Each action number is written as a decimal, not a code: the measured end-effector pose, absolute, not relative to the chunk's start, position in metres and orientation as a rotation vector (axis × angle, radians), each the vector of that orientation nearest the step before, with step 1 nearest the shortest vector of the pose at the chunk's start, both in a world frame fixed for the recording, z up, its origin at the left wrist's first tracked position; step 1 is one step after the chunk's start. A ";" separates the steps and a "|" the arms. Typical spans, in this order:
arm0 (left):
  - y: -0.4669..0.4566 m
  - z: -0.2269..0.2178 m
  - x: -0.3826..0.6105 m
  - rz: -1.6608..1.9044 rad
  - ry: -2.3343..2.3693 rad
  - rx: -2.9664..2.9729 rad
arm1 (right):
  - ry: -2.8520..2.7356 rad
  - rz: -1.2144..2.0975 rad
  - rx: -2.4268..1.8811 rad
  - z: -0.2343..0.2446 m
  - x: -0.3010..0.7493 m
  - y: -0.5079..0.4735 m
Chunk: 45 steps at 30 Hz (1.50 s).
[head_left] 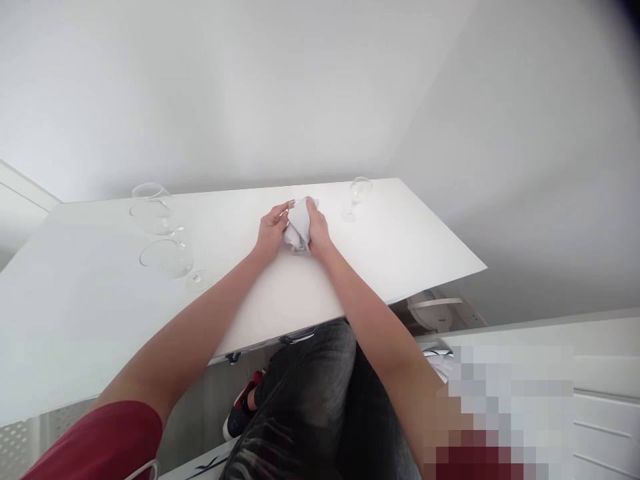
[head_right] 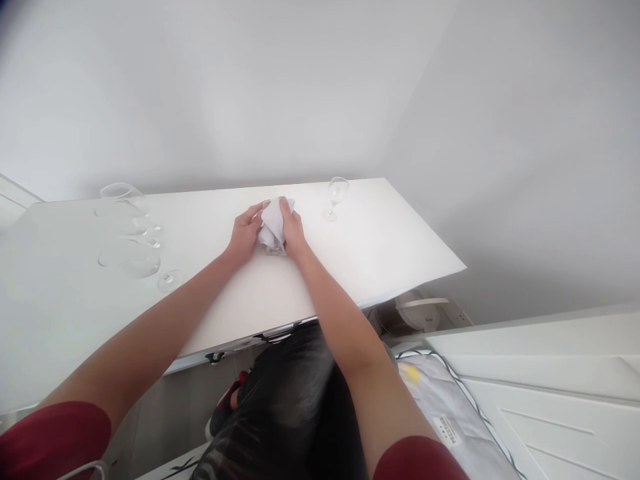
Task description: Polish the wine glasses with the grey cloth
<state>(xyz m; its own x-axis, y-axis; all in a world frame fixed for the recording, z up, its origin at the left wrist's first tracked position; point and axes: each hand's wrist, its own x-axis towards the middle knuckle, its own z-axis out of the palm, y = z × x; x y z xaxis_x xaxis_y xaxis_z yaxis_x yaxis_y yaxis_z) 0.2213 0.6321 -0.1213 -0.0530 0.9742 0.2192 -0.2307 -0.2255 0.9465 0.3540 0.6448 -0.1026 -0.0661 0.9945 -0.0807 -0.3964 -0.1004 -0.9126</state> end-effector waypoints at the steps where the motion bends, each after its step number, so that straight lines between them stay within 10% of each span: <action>1: 0.631 -0.121 0.222 1.468 0.929 1.185 | -0.877 1.446 -0.959 -0.102 0.355 0.645; 30: 0.637 -0.116 0.211 1.727 0.793 0.914 | -1.200 1.834 -0.789 -0.091 0.362 0.632; 37: 0.627 -0.104 0.213 1.707 0.697 0.856 | -1.593 1.133 -1.010 -0.109 0.351 0.635; 45: 0.627 -0.102 0.212 1.594 0.587 0.797 | -1.279 1.710 -0.848 -0.099 0.358 0.638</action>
